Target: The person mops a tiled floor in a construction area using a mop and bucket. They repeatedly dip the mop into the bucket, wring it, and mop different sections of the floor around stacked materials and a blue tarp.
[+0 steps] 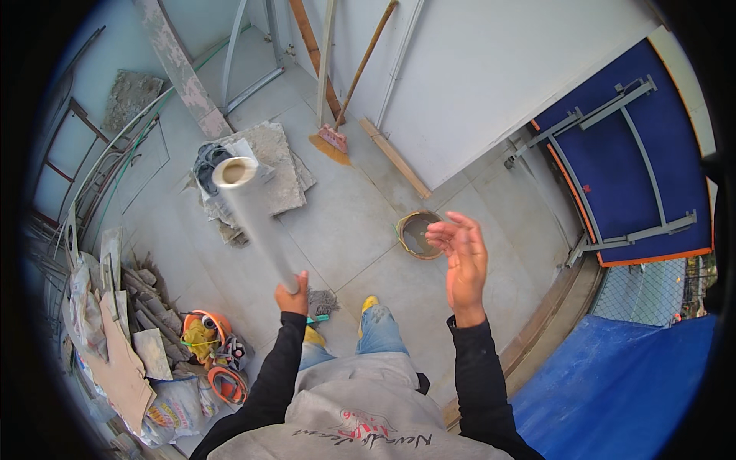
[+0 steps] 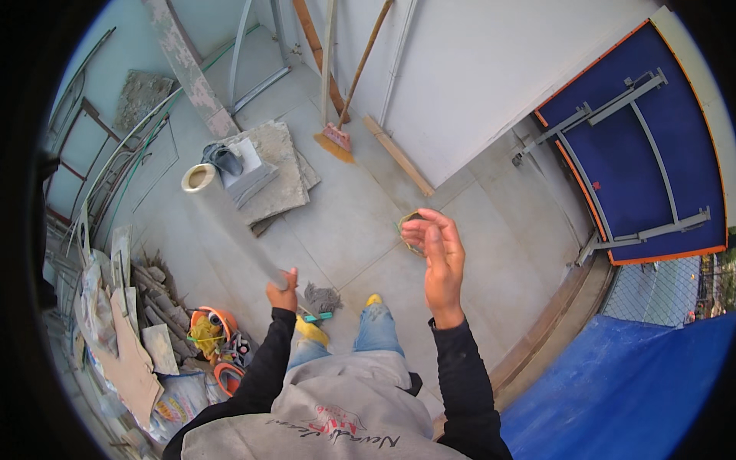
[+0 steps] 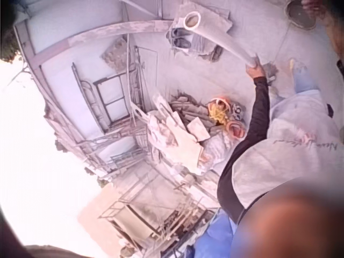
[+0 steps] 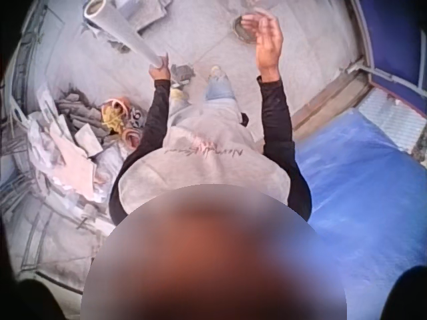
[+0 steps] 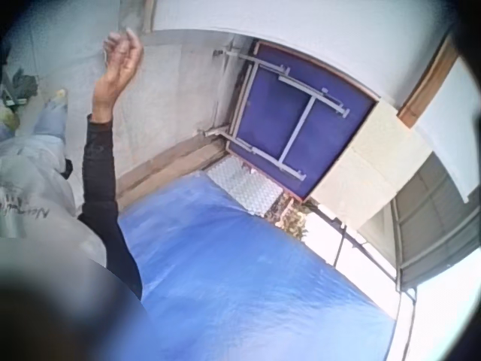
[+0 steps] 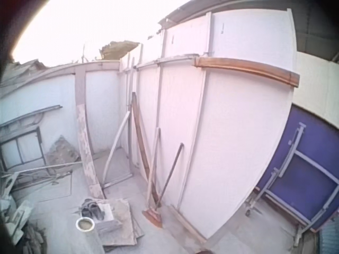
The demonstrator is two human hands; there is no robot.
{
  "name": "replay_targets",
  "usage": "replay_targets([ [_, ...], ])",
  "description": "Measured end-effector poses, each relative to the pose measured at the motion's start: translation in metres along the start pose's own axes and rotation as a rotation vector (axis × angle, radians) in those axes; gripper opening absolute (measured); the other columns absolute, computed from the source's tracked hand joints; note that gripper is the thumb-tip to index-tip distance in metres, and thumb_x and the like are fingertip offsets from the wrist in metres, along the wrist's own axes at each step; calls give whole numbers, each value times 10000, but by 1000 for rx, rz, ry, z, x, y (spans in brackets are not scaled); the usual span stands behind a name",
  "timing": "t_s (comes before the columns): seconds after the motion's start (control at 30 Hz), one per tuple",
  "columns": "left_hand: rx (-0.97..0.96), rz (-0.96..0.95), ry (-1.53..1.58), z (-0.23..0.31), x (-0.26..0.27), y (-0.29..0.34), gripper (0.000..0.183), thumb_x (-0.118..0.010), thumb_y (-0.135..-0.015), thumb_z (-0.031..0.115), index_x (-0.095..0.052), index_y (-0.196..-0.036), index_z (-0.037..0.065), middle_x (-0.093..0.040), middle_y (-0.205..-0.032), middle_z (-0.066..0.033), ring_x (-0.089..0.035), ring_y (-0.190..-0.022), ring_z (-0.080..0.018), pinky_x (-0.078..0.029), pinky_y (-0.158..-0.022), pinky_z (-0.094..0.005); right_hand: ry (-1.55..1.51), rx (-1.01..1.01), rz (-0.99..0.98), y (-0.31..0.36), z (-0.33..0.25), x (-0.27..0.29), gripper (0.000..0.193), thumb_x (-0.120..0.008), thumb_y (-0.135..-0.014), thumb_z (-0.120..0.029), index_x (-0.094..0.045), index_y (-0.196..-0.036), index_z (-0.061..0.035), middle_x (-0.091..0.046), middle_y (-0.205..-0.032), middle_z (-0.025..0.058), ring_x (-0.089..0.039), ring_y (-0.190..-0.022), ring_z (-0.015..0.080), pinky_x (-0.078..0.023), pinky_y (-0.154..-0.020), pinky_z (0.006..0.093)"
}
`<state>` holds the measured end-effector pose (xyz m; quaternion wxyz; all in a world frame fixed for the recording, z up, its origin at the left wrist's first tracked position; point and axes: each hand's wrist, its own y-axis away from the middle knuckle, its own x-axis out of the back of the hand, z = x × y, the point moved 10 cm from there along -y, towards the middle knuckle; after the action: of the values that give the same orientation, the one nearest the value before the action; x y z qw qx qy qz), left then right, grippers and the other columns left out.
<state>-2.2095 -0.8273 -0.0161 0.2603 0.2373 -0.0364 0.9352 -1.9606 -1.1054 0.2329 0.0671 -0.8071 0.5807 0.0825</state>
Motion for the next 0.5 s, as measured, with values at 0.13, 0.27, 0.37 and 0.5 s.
replay_targets([
  [0.13,71,168,251,-42,71,-13,330,-707,-952,243,-522,-751,57,-536,-598,-11,-545,-552,-109,-443,-538,-285,389,-604,8,-40,233,82,204,-613,-997,-257,-641,-1142,-117,-711,-938,41,-634,-825,111,-497,-715,277],
  [0.27,94,368,233,-55,114,28,277,-654,-979,239,-490,-833,71,-546,-637,-36,-555,-591,-116,-470,-576,-282,709,-681,-166,-91,467,160,201,-676,-933,-181,-655,-1099,-71,-706,-878,69,-682,-738,149,-543,-635,308],
  [0.37,97,601,177,-51,125,66,275,-605,-993,235,-449,-838,70,-550,-638,-54,-535,-568,-133,-484,-596,-302,1078,-617,-435,-121,614,211,237,-699,-901,-174,-662,-1112,-71,-692,-841,81,-664,-693,159,-545,-567,327],
  [0.5,140,662,166,-45,106,91,278,-606,-970,227,-431,-828,64,-541,-613,-64,-522,-553,-154,-491,-603,-321,1517,-400,-935,-160,702,226,448,-677,-888,-210,-607,-1305,-64,-706,-1128,226,-694,-1011,395,-563,-869,467],
])
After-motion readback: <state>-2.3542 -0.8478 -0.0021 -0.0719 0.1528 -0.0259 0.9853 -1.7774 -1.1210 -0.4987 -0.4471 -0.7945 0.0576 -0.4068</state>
